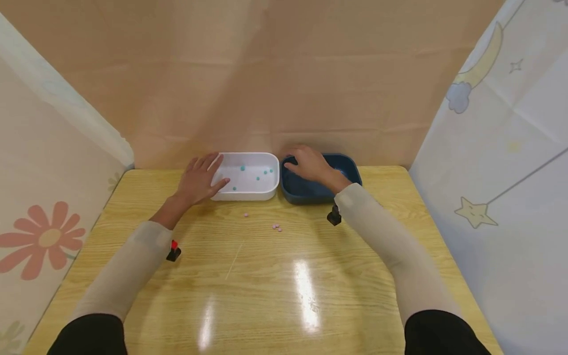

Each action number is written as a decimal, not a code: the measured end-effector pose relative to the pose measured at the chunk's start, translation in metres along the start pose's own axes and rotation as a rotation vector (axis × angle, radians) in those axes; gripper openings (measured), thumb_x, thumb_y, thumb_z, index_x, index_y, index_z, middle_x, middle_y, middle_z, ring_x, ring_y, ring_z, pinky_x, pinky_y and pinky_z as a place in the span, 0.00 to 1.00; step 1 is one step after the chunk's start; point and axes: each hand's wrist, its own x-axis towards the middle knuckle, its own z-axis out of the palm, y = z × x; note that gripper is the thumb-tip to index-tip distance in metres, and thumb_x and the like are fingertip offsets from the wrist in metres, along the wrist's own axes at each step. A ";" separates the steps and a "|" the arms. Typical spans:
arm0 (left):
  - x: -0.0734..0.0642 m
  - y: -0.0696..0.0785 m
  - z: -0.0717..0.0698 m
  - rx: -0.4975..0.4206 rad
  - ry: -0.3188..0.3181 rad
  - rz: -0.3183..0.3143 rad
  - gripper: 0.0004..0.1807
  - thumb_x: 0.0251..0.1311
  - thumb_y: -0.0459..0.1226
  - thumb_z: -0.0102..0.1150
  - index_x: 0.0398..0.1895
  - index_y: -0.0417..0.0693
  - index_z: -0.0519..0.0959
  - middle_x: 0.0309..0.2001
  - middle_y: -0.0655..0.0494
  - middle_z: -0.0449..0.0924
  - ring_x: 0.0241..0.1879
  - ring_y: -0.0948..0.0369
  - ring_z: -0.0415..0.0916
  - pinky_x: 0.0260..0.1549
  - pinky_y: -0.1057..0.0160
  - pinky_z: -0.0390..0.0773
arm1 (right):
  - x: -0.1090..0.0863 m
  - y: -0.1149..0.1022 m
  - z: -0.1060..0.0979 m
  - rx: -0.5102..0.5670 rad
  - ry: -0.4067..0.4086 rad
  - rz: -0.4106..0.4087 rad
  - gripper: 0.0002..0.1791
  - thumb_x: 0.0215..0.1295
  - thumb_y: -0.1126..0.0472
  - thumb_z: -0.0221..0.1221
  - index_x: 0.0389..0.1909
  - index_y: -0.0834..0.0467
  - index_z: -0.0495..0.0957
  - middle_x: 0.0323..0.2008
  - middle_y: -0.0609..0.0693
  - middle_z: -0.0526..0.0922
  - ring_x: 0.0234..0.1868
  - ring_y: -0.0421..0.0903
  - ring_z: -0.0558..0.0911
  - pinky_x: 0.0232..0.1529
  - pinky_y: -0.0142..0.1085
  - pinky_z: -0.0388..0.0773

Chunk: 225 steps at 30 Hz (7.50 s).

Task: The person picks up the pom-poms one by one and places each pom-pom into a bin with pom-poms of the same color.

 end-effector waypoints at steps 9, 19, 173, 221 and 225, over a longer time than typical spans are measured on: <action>-0.005 0.010 -0.006 0.004 0.045 0.060 0.47 0.75 0.65 0.46 0.86 0.47 0.54 0.83 0.44 0.55 0.82 0.45 0.51 0.81 0.42 0.45 | -0.022 0.009 -0.011 -0.047 -0.009 0.020 0.29 0.75 0.51 0.65 0.69 0.63 0.77 0.68 0.62 0.79 0.70 0.61 0.76 0.71 0.58 0.71; -0.017 0.026 -0.012 -0.023 0.170 0.187 0.45 0.71 0.60 0.57 0.82 0.44 0.64 0.77 0.42 0.66 0.76 0.44 0.63 0.79 0.42 0.55 | -0.050 0.024 -0.021 -0.119 -0.082 0.066 0.40 0.75 0.44 0.64 0.77 0.66 0.68 0.76 0.66 0.69 0.76 0.65 0.67 0.74 0.61 0.66; 0.034 0.143 -0.025 -0.663 0.139 0.323 0.06 0.68 0.38 0.72 0.42 0.47 0.93 0.36 0.57 0.91 0.35 0.62 0.82 0.35 0.64 0.79 | -0.128 0.108 0.015 -0.045 -0.098 0.220 0.51 0.81 0.35 0.49 0.83 0.70 0.45 0.85 0.68 0.34 0.85 0.64 0.34 0.82 0.60 0.36; 0.105 0.164 -0.007 -0.629 0.115 -0.042 0.08 0.70 0.45 0.70 0.43 0.54 0.93 0.33 0.58 0.85 0.31 0.61 0.78 0.25 0.64 0.72 | -0.128 0.110 0.020 -0.042 -0.054 0.214 0.50 0.80 0.37 0.51 0.83 0.71 0.49 0.85 0.68 0.36 0.85 0.65 0.36 0.82 0.60 0.38; 0.109 0.165 -0.002 -0.620 0.103 -0.066 0.07 0.70 0.44 0.70 0.43 0.55 0.93 0.34 0.59 0.85 0.32 0.62 0.79 0.27 0.62 0.74 | -0.129 0.110 0.021 -0.045 -0.051 0.218 0.49 0.80 0.37 0.51 0.83 0.71 0.49 0.85 0.68 0.36 0.85 0.64 0.37 0.83 0.59 0.38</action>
